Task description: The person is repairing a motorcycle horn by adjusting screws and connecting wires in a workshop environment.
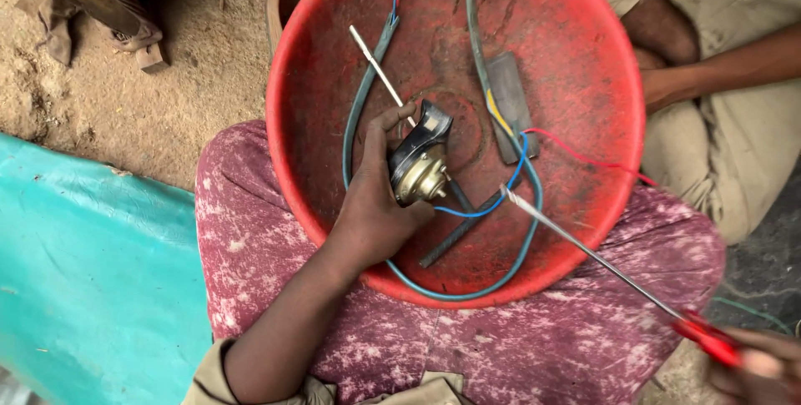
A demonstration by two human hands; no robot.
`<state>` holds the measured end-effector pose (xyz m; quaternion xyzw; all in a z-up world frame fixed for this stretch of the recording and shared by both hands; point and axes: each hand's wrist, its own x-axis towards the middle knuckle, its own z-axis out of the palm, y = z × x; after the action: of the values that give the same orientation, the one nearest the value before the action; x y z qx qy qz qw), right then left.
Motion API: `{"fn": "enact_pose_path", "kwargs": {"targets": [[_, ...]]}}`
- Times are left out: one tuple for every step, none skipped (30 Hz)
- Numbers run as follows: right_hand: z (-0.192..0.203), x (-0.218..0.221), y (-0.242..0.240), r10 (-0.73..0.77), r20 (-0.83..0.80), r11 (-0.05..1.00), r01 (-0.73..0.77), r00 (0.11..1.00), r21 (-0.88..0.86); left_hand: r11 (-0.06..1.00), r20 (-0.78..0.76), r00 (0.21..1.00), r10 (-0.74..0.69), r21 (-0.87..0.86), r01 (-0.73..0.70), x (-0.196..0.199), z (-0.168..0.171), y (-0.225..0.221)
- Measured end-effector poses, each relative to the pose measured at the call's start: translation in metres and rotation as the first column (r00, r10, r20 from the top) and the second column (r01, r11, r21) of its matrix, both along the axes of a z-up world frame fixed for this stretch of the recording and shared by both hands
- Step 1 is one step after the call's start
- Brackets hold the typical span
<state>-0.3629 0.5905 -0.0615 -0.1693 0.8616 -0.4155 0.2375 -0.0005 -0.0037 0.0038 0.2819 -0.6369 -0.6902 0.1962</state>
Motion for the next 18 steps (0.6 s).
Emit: {"fn": "enact_pose_path", "kwargs": {"targets": [[0.01,0.053,-0.06,-0.033,0.029,0.998,0.035,0.999,-0.059,0.999,-0.006,1.0,-0.006,-0.052,0.006,0.001,-0.004,0.001],[0.03,0.124,-0.108,-0.064,0.061,0.991,0.071,0.996,-0.117,0.994,-0.011,1.0,-0.013,-0.104,0.012,0.001,-0.008,0.002],[0.034,0.152,-0.161,-0.065,0.061,0.989,0.073,0.996,-0.127,0.993,-0.011,1.0,-0.015,-0.115,0.013,0.001,-0.006,0.002],[0.045,0.186,-0.208,-0.136,0.001,0.932,0.129,0.991,-0.338,0.991,0.046,0.999,-0.015,-0.132,0.021,0.0,-0.004,0.002],[0.063,0.222,-0.249,-0.208,-0.039,0.832,0.156,0.977,-0.533,0.989,0.106,0.994,-0.006,-0.146,0.022,0.0,-0.002,0.004],[0.061,0.225,-0.26,-0.202,-0.035,0.829,0.152,0.979,-0.538,0.988,0.109,0.994,0.001,-0.153,0.016,0.0,-0.002,0.003],[0.06,0.228,-0.269,-0.154,-0.012,0.82,0.121,0.988,-0.559,0.992,0.104,0.994,-0.011,-0.124,0.024,0.0,-0.002,0.003],[0.059,0.231,-0.278,-0.104,0.009,0.809,0.09,0.995,-0.581,0.995,0.099,0.995,-0.024,-0.094,0.033,0.0,-0.002,0.003],[0.059,0.233,-0.283,-0.099,0.01,0.807,0.086,0.995,-0.585,0.995,0.1,0.995,-0.019,-0.099,0.029,0.0,-0.003,0.001],[0.059,0.234,-0.288,-0.104,-0.036,0.821,0.065,0.994,-0.567,0.994,0.113,0.994,0.004,-0.106,0.008,0.0,-0.004,0.0],[0.059,0.237,-0.29,-0.116,-0.086,0.838,0.051,0.989,-0.543,0.994,0.122,0.992,0.019,-0.107,-0.005,-0.002,-0.007,0.001],[0.057,0.237,-0.287,-0.119,-0.089,0.839,0.053,0.989,-0.542,0.994,0.12,0.993,0.015,-0.106,-0.002,-0.001,-0.01,0.0],[0.055,0.235,-0.285,-0.097,-0.074,0.822,0.038,0.993,-0.568,0.998,0.055,0.998,0.005,-0.065,-0.002,-0.001,-0.014,0.0],[0.053,0.232,-0.282,-0.074,-0.06,0.805,0.024,0.995,-0.593,1.0,-0.011,1.0,-0.002,-0.024,0.001,-0.002,-0.018,-0.001],[0.052,0.234,-0.28,-0.078,-0.058,0.809,0.029,0.995,-0.587,1.0,-0.009,1.0,-0.006,-0.018,0.006,-0.001,-0.02,0.0],[0.051,0.236,-0.277,-0.09,-0.056,0.798,0.038,0.994,-0.601,0.999,-0.04,0.999,0.004,-0.038,-0.006,0.0,-0.021,0.0],[0.048,0.236,-0.278,-0.098,-0.056,0.781,0.042,0.994,-0.623,0.998,-0.076,0.997,0.017,-0.067,-0.022,0.0,-0.022,-0.003],[0.048,0.235,-0.279,-0.099,-0.057,0.779,0.042,0.993,-0.625,0.997,-0.077,0.997,0.016,-0.07,-0.021,-0.001,-0.021,-0.004]]}}
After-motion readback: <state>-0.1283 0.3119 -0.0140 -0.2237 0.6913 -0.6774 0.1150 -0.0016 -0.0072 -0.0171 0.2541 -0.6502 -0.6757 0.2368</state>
